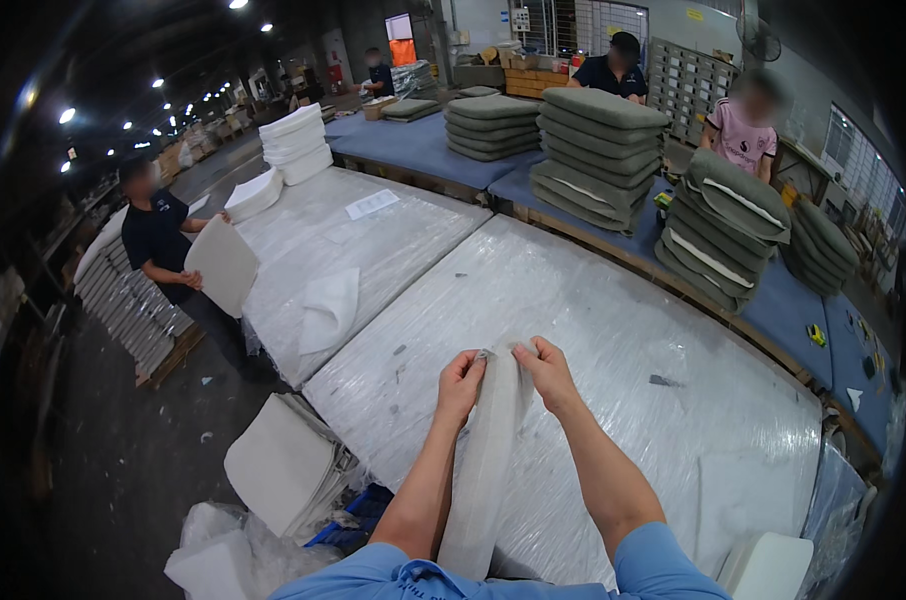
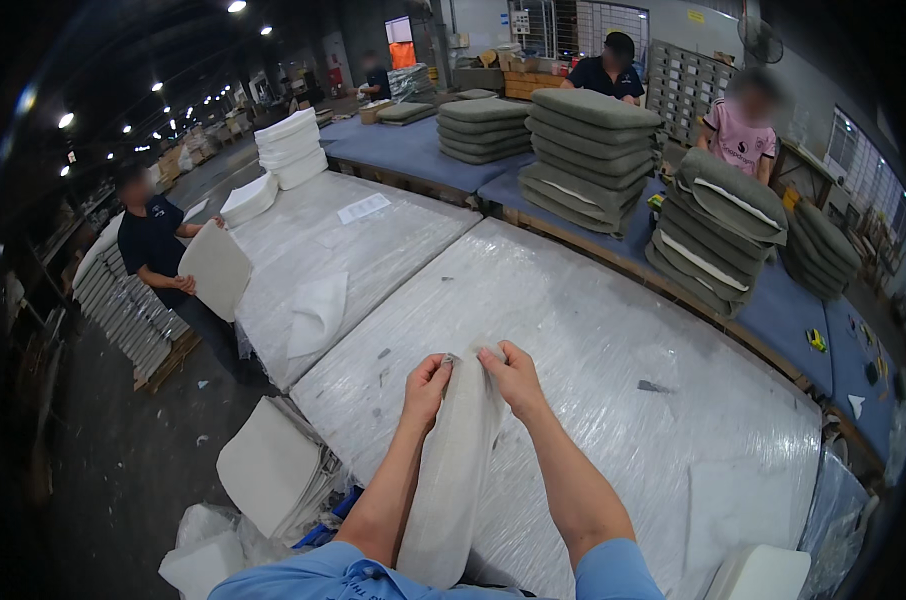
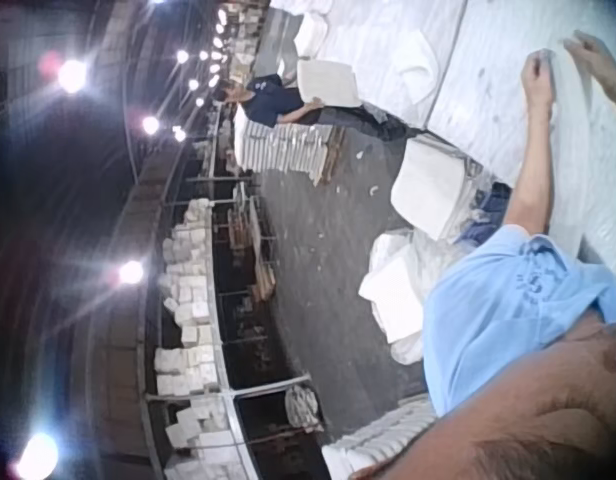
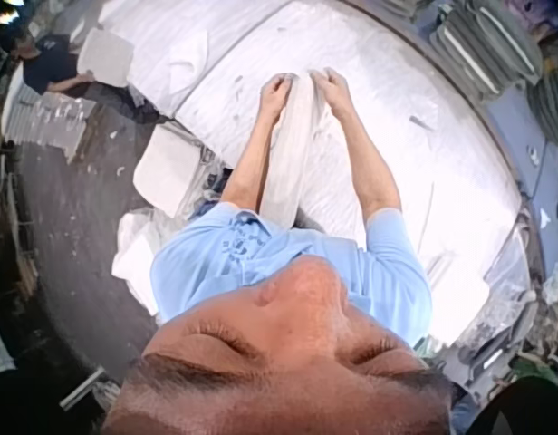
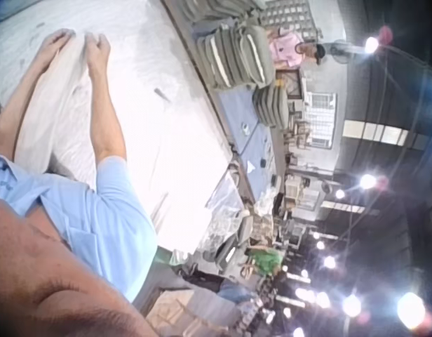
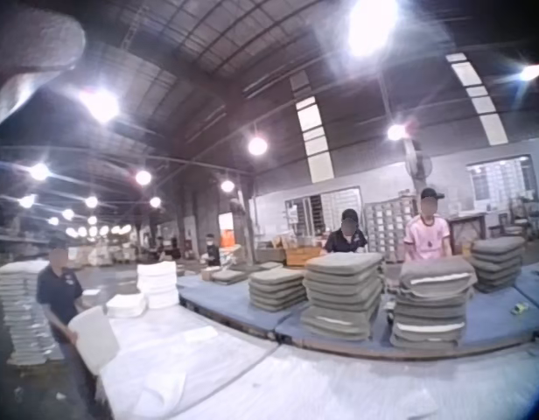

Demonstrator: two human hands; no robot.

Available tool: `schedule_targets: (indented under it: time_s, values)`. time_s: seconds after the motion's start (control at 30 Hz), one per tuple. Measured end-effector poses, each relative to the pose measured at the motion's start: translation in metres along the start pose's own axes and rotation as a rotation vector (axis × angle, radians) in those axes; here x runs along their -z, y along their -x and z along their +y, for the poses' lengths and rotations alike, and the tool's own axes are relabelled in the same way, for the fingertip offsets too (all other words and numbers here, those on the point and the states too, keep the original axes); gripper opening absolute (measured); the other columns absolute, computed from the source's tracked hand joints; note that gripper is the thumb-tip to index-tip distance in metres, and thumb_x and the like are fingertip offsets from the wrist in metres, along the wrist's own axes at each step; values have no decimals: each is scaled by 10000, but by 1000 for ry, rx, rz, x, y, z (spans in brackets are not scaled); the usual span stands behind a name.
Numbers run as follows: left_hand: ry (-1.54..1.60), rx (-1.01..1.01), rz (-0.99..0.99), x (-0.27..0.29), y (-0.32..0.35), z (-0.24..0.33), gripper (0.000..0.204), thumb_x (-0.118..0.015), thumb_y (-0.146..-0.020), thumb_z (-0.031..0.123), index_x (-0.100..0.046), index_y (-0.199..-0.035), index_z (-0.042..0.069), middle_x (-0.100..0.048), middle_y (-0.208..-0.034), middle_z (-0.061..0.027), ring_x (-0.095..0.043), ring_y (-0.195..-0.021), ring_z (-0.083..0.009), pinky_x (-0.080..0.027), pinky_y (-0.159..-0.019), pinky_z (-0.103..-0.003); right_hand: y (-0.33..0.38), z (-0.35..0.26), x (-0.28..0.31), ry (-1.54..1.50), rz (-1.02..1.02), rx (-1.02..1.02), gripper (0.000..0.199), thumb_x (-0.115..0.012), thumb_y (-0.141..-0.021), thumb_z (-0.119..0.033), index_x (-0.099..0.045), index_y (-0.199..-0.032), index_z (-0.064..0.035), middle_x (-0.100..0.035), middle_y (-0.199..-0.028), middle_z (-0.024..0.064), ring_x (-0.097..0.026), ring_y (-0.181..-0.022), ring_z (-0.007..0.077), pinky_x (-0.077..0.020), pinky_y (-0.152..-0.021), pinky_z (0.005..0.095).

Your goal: The person wraps white foam pads in plastic film by hand, smoothing the film over each pad and stacking the wrapped units. The person handles multiple foam pads one at a time, aligning and folding the film around each piece before placing it on a growing stack.

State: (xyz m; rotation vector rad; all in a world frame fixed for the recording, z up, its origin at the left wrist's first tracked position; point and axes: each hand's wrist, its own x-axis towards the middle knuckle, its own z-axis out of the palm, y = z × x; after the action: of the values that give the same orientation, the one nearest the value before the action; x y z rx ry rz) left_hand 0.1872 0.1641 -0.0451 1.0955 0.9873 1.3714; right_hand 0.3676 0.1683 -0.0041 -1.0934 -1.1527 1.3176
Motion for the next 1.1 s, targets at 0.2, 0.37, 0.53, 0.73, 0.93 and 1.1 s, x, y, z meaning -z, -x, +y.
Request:
schedule_targets:
  time_s: [0.2, 0.37, 0.53, 0.73, 0.93, 1.1]
  values:
    - [-20, -40, -4, -3, -5, 2, 196, -619, -1038, 174, -703, -1101, 9, -682, -934, 27, -579, -840, -59, -477, -773, -240, -1, 1, -1, -23, 38, 140, 195, -661, -1016, -228, -628, -903, -73, -585, -813, -62, -490, -749, 39, -414, -676, 232]
    - [-18, -63, -16, -3, -6, 2, 172, -601, -1047, 160, -685, -1099, 19, -673, -967, 26, -581, -868, -59, -476, -789, -240, 1, 0, -6, 11, 73, 126, 223, -643, -1025, -238, -618, -884, -68, -561, -793, -65, -471, -734, 39, -406, -656, 240]
    - [91, 9, -121, -9, -14, -1, 311, -566, -1070, 328, -689, -1099, 43, -667, -964, 17, -586, -862, -81, -480, -793, -254, -10, 7, -13, 34, 286, 153, 278, -584, -1055, -253, -608, -862, -54, -556, -770, -51, -458, -724, 61, -402, -649, 266]
    - [71, 267, -166, -16, -33, 6, 632, -474, -1052, 619, -696, -987, 31, -668, -920, -7, -577, -835, -89, -470, -769, -257, -23, 8, -38, 55, 576, 144, 428, -554, -1062, -328, -568, -755, -30, -541, -697, 6, -457, -685, 101, -402, -627, 332]
    - [34, 169, -107, -33, -31, 5, 585, -507, -1047, 609, -658, -852, 78, -609, -799, 26, -515, -714, -77, -426, -650, -268, -23, -8, -35, 190, 711, 33, 569, -581, -1039, -435, -623, -696, 17, -588, -675, 38, -486, -661, 131, -430, -631, 353]
    - [50, 76, -46, -31, -46, -2, 558, -531, -1050, 572, -619, -765, 101, -540, -726, 46, -450, -652, -73, -387, -597, -285, -27, -9, -34, 195, 737, 48, 616, -550, -1043, -474, -611, -675, 16, -577, -643, 52, -493, -645, 152, -435, -651, 368]
